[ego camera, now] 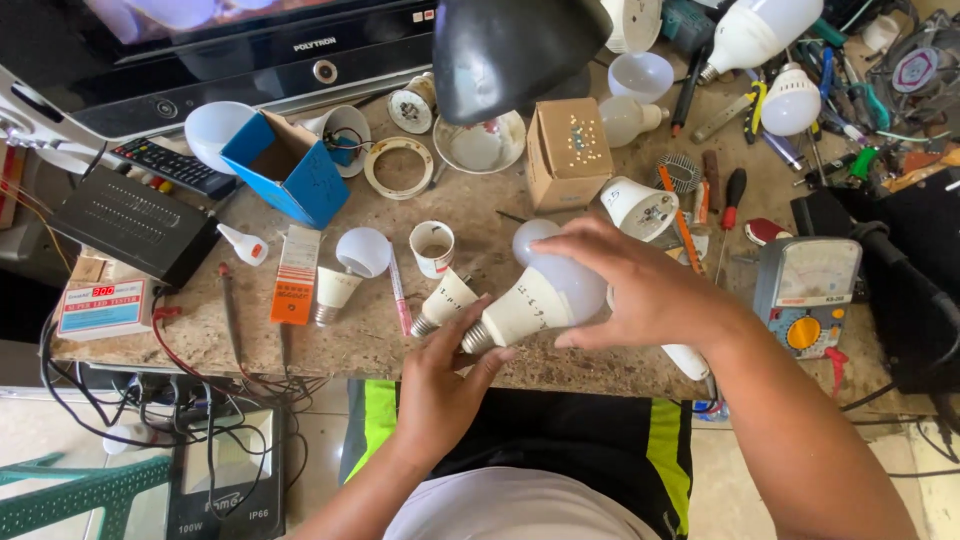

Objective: Assembling LED light bulbs by applying sealant to the base and testing them for functionality.

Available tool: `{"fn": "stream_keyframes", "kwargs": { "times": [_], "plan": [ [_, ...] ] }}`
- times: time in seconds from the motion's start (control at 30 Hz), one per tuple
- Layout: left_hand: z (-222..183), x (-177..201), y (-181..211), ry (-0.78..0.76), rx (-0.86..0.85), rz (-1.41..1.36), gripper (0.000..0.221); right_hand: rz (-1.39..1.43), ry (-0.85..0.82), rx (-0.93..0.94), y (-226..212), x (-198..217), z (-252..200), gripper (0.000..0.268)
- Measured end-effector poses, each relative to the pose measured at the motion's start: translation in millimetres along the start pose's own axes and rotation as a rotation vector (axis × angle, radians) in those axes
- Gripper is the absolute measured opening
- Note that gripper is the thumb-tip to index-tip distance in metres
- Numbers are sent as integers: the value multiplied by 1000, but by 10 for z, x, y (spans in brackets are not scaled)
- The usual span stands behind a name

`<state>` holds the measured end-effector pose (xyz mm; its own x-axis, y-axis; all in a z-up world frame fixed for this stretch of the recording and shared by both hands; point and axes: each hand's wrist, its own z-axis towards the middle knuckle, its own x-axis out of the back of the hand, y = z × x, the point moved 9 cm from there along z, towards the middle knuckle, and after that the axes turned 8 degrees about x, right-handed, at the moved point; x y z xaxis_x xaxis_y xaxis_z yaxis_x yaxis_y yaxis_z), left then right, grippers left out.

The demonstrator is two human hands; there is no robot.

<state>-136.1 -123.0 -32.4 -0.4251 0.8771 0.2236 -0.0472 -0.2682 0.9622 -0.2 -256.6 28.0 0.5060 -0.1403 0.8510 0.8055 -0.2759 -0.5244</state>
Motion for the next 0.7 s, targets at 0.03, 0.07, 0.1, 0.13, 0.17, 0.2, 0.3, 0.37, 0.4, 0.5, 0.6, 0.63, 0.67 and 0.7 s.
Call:
{"fn": "stream_keyframes", "kwargs": {
  "times": [0.03, 0.07, 0.1, 0.13, 0.17, 0.2, 0.3, 0.37, 0.4, 0.5, 0.6, 0.63, 0.67, 0.7],
  "plan": [
    [4, -11, -20, -7, 0, 0, 55, 2, 3, -6, 35, 4, -71, 97],
    [16, -43, -194, -49, 176, -133, 53, 109, 1, -47, 98, -12, -145, 101],
    [8, -85, -361, -85, 351, -265, 52, 214, -1, -85, 157, -24, -203, 105],
    [19, -89, -374, -88, 350, -263, 52, 215, 2, -86, 204, -45, -251, 105],
    [10, -120, -455, -112, 437, -340, 56, 297, 48, -34, 208, -38, -282, 97],
    [-6, -155, -532, -135, 523, -417, 59, 378, 93, 19, 213, -27, -318, 89],
    [29, -213, -512, -186, 474, -451, 49, 404, 156, 65, 349, -114, -390, 89],
    [69, -205, -421, -176, 429, -493, 55, 396, 227, 66, 403, -149, -477, 86],
    [96, -184, -358, -162, 385, -536, 61, 387, 293, 68, 429, -137, -522, 83],
    [116, -175, -399, -133, 336, -590, 48, 638, 353, 56, 610, -326, -626, 88],
    [183, -119, -296, -108, 238, -612, 44, 702, 476, 87, 660, -498, -696, 84],
    [195, -98, -286, -101, 235, -613, 44, 700, 471, 92, 626, -540, -700, 84],
    [207, -98, -220, -138, 177, -597, 40, 733, 528, 105, 610, -541, -725, 88],
    [206, -97, -159, -173, 121, -580, 37, 768, 584, 117, 594, -552, -753, 92]
  ]
}}
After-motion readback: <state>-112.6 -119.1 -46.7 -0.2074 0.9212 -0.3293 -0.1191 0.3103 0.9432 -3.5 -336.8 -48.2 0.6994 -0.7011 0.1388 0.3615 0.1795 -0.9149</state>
